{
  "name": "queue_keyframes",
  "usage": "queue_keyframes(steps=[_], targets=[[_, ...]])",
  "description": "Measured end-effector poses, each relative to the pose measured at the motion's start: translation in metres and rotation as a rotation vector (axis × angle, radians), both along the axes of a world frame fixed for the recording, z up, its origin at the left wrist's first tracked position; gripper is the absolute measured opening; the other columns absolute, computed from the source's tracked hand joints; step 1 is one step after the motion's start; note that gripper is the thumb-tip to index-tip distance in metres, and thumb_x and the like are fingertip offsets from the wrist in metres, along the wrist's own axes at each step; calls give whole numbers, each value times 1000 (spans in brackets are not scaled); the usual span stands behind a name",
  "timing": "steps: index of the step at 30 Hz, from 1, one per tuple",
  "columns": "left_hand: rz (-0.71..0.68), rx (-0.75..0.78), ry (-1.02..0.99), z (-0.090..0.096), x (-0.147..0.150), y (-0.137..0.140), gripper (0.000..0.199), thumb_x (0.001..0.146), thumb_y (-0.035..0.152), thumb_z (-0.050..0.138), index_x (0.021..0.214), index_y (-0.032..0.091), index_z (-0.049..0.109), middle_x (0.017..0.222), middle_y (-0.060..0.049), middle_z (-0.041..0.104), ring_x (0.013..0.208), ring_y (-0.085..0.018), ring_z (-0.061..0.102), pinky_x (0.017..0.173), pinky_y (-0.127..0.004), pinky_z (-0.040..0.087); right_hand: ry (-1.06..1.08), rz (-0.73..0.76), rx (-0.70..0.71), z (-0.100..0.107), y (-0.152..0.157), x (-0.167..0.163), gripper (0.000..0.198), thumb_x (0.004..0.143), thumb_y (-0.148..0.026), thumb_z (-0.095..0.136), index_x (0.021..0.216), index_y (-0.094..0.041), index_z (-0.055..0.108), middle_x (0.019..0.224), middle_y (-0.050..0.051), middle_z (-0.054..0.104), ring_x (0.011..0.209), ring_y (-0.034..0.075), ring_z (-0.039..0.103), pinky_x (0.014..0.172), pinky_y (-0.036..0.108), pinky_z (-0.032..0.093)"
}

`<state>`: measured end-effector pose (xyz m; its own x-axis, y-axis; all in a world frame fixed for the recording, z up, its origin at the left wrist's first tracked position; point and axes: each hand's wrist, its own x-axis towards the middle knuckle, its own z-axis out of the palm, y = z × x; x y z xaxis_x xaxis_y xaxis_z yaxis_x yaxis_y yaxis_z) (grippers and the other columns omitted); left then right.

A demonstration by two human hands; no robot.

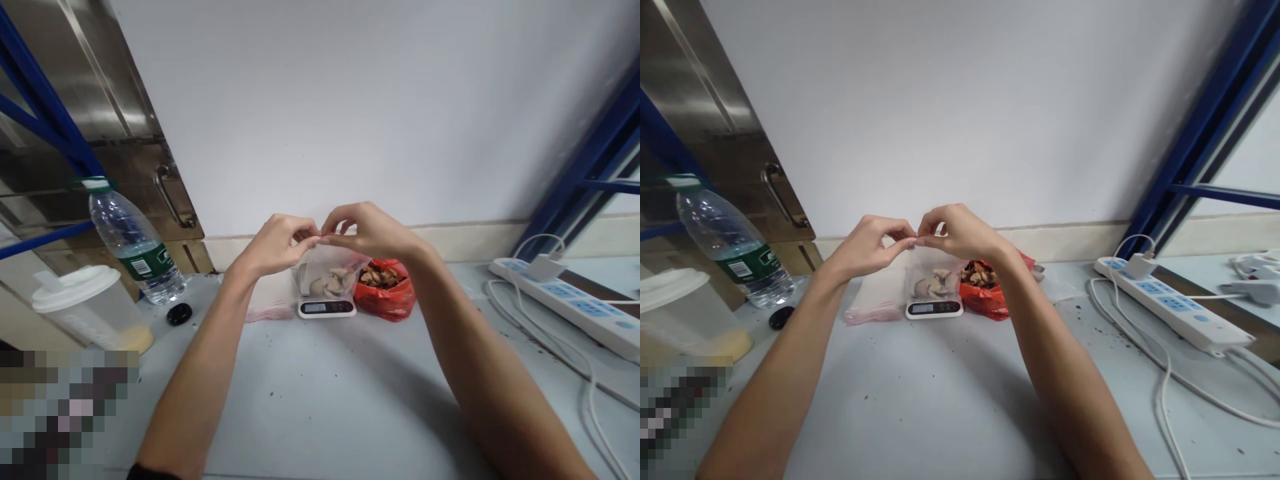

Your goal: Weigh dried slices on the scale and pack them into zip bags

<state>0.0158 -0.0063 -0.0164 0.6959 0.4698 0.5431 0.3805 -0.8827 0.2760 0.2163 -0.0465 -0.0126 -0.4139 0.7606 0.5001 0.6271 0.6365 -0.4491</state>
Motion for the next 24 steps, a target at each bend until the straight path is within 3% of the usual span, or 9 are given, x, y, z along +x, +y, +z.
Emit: queue_keyframes(steps=[9, 18, 24], targets=[[-2, 45, 134, 5, -7, 5, 22, 90, 31, 48, 71, 21, 50, 71, -1, 61, 67, -16, 54, 64, -28, 42, -85, -19, -25, -6, 8, 0, 19, 87, -31, 58, 84, -18, 72, 86, 5, 75, 72, 16, 61, 70, 30, 46], [31, 4, 107, 8, -27, 18, 22, 89, 37, 50, 73, 21, 51, 73, -1, 62, 70, -17, 56, 69, -29, 44, -122, -141, -61, -6, 11, 25, 16, 84, -29, 58, 81, -19, 71, 85, 5, 74, 72, 17, 63, 69, 30, 47], [39, -33, 120, 5, -24, 23, 23, 89, 39, 49, 73, 22, 51, 76, -2, 64, 73, -18, 58, 71, -30, 47, -125, -197, -84, -8, 16, 40, 16, 81, -30, 59, 78, -22, 71, 81, 3, 73, 69, 17, 62, 66, 29, 47]])
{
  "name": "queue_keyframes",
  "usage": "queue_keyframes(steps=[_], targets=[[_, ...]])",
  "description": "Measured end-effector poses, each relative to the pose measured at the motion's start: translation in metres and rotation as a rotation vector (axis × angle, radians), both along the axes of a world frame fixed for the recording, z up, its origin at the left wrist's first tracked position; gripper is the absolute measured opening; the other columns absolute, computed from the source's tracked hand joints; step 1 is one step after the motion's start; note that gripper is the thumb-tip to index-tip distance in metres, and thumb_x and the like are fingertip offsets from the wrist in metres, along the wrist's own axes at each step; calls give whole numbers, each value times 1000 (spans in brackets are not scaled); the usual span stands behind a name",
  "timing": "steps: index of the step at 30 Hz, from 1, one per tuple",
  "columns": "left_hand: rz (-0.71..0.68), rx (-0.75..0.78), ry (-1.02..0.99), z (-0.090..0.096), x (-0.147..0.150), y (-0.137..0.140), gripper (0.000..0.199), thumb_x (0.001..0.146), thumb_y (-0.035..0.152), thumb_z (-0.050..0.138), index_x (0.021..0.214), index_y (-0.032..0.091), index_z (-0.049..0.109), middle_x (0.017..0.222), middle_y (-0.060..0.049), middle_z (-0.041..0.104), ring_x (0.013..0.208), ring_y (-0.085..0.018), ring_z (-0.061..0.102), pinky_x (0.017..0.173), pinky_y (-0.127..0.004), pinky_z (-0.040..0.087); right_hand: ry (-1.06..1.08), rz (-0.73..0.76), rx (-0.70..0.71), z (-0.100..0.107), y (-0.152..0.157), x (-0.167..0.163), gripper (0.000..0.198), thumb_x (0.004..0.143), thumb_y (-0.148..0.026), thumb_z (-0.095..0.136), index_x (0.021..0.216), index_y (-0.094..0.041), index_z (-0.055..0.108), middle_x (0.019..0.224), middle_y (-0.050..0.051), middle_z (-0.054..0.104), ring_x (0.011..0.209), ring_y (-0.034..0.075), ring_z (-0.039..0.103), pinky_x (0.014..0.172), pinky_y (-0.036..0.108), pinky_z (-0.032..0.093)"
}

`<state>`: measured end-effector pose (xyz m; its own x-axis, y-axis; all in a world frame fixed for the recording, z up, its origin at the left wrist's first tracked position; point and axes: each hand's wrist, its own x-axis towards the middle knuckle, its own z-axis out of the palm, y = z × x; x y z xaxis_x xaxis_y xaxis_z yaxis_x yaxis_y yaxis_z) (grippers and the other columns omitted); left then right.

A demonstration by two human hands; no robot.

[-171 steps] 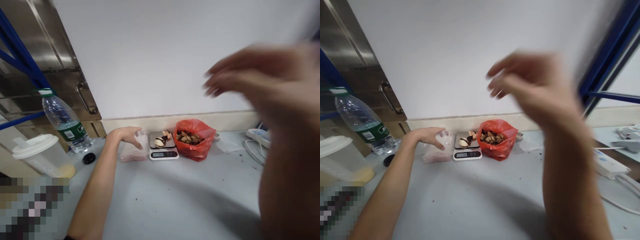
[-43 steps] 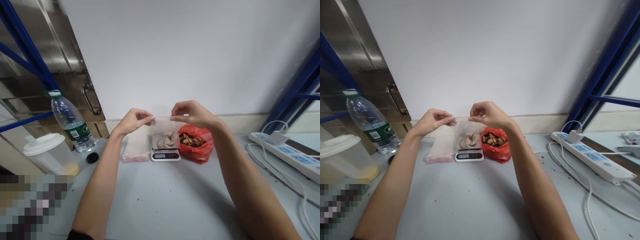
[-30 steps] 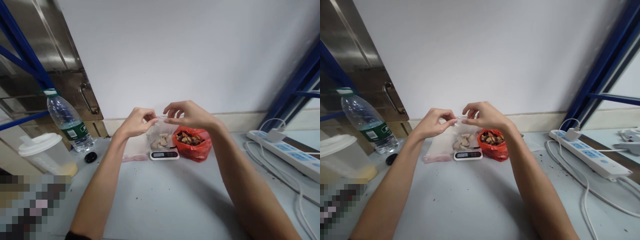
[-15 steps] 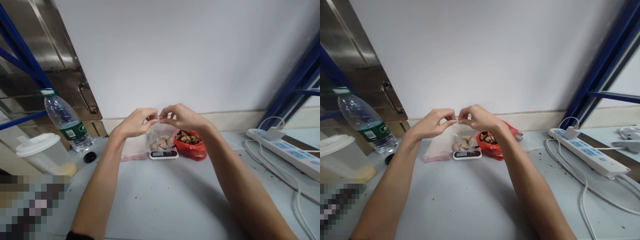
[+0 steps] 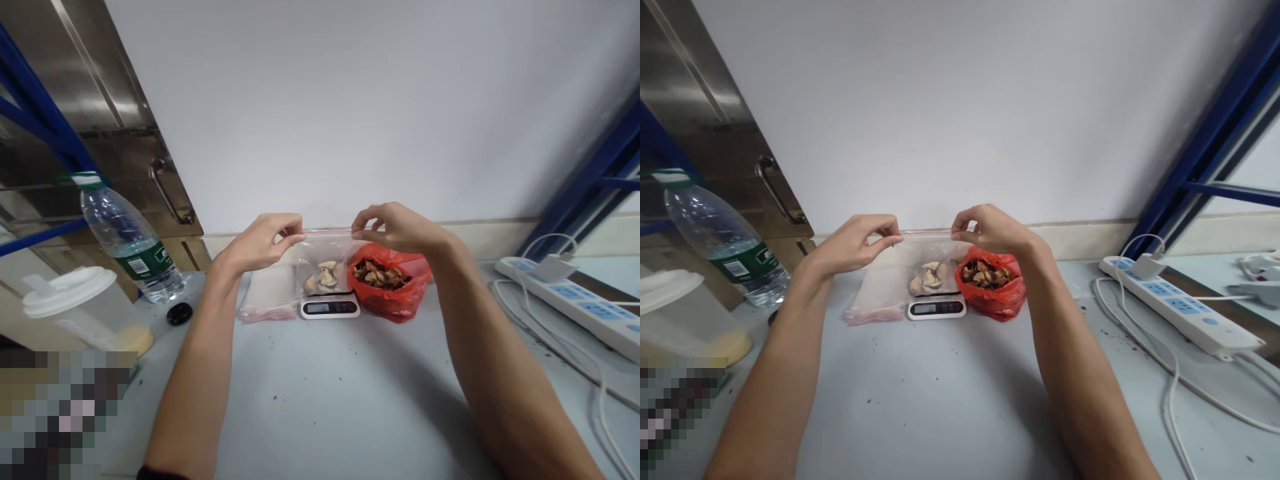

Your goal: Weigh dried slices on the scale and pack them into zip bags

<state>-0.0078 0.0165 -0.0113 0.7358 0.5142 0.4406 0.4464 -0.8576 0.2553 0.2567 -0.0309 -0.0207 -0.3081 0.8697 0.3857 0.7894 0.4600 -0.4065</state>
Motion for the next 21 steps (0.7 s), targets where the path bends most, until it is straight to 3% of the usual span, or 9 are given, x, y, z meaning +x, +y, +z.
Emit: queue_keyframes(steps=[4, 7, 11, 15, 18, 21], targets=[[-11, 1, 10, 0, 4, -3, 23, 90, 37, 49, 75, 21, 53, 79, -2, 68, 75, -18, 61, 73, -30, 49, -17, -57, 20, 1, 0, 11, 18, 82, -34, 61, 72, -22, 71, 72, 2, 72, 65, 17, 61, 63, 29, 45], [-24, 70, -16, 4, 9, -8, 21, 93, 34, 50, 80, 21, 59, 81, -2, 69, 76, -18, 63, 75, -29, 50, -1, -67, 15, 7, -6, 15, 17, 80, -35, 66, 74, -20, 73, 78, 3, 74, 71, 18, 64, 66, 30, 47], [-75, 324, -79, 16, 36, -18, 22, 96, 31, 51, 86, 20, 66, 87, -4, 70, 80, -19, 64, 77, -30, 50, 24, 183, -117, 17, -14, 6, 33, 70, -34, 79, 100, -20, 76, 100, 5, 78, 85, 20, 69, 72, 29, 52], [-115, 559, -124, 28, 88, -36, 18, 97, 28, 54, 95, 22, 70, 99, -5, 69, 94, -22, 64, 86, -36, 50, 99, 311, -109, 23, -20, 14, 21, 79, -29, 71, 96, -19, 77, 91, 4, 79, 81, 20, 70, 74, 31, 55], [-70, 594, -281, 31, 114, -47, 20, 99, 24, 51, 107, 22, 69, 105, -6, 68, 103, -23, 63, 93, -39, 49, 203, 215, -56, 23, -32, 51, 27, 85, -28, 66, 108, -19, 77, 101, 6, 79, 89, 21, 72, 82, 35, 57], [-90, 451, -292, 25, 118, -45, 23, 99, 25, 47, 108, 20, 68, 99, -6, 69, 94, -21, 65, 89, -35, 50, 186, -154, 147, 11, -49, 99, 31, 91, -27, 59, 115, -19, 76, 113, 9, 78, 104, 27, 71, 91, 40, 55]])
